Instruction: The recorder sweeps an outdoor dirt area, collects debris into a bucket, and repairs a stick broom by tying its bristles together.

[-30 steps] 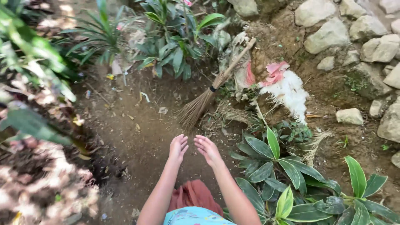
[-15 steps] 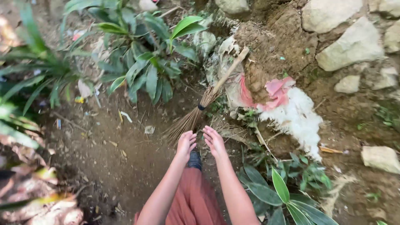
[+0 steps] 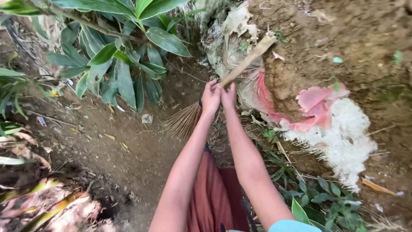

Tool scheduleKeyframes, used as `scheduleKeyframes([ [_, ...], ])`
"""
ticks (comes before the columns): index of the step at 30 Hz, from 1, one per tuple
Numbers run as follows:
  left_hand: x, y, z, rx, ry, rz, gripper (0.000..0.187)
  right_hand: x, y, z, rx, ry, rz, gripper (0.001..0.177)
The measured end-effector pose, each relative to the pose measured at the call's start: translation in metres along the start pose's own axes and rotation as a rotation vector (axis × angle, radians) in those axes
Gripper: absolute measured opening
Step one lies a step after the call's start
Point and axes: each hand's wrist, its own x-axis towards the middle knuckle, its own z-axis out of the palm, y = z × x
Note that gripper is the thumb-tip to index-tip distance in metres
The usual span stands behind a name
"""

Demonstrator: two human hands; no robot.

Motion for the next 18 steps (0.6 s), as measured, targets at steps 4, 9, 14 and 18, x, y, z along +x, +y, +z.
scheduleKeyframes([
  [4, -0.016, 0.03, -0.005, 0.136, -0.035, 0.108, 0.045, -0.001, -0.001, 0.01, -0.017, 0.091, 0.108, 0.051],
  [9, -0.064, 0.125, -0.027, 0.414, -0.112, 0.347, 0.084, -0.071, -0.012, 0.011, 1.075, -0.455, -0.028, 0.06],
  [14, -0.137, 0.198, -0.088, 0.407, -0.029, 0.55, 0.096, -0.174, -0.055, 0.033, 0.561, -0.506, -0.109, 0.054],
  [18, -0.196, 0.209, -0.158, 0.181, 0.071, 0.311, 0.073, -0.252, -0.101, 0.057, 0.055, -0.531, -0.274, 0.049],
])
